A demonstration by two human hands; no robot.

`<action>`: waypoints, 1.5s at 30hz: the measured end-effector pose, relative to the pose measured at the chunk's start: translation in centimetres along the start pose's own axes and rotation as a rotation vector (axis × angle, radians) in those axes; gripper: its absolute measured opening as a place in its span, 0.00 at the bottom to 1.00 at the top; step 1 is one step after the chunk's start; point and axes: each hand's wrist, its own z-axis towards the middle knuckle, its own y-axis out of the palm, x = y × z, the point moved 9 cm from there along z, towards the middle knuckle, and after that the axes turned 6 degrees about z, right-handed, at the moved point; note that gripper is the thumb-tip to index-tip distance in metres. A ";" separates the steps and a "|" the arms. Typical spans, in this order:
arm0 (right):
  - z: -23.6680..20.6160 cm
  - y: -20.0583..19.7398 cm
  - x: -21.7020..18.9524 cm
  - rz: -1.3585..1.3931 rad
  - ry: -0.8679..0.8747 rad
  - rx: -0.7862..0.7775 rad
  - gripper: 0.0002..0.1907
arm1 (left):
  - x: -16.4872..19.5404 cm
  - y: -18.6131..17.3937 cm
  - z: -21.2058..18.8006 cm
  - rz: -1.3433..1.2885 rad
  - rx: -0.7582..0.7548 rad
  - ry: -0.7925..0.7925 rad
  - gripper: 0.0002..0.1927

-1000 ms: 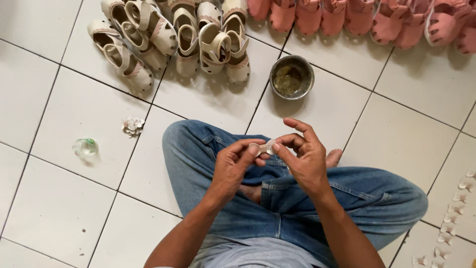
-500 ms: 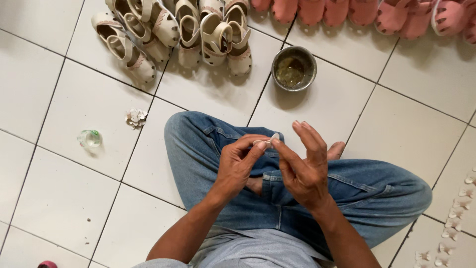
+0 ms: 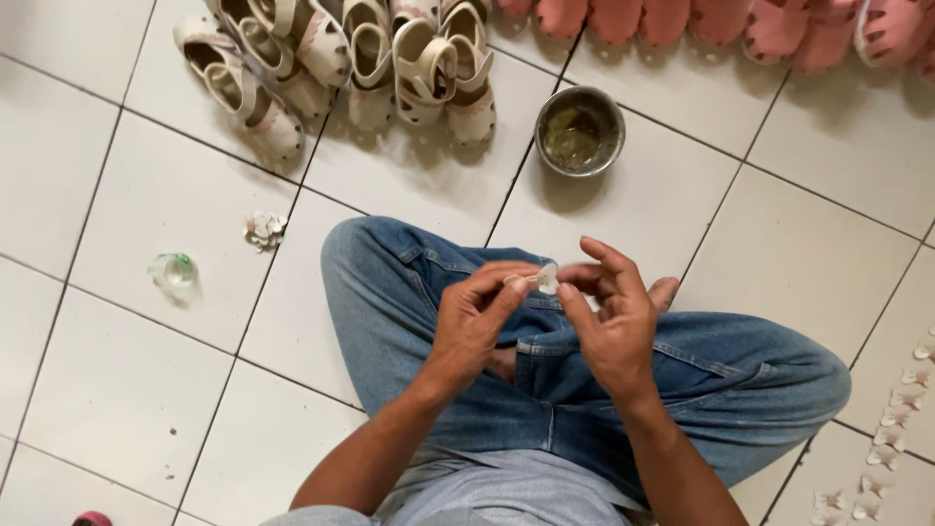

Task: The person sits cross-legged on the tiled floor and assembles small white bow-shaped decorations, dipping pieces into a metal bowl of liquid and pressing them into shape by hand. Finished pieces are laid in rows on the floor beside rows of children's clogs.

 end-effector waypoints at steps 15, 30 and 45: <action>-2.2 1.5 -4.5 -0.691 -0.556 -0.017 0.18 | -1.0 -1.1 0.7 0.095 0.117 -0.035 0.11; -3.8 3.4 -4.4 -0.881 -0.720 -0.092 0.22 | 0.0 -1.5 0.6 0.012 0.180 0.018 0.09; -1.9 -1.8 0.0 0.523 0.086 0.094 0.32 | 1.7 -0.3 -0.4 0.250 -0.011 -0.099 0.15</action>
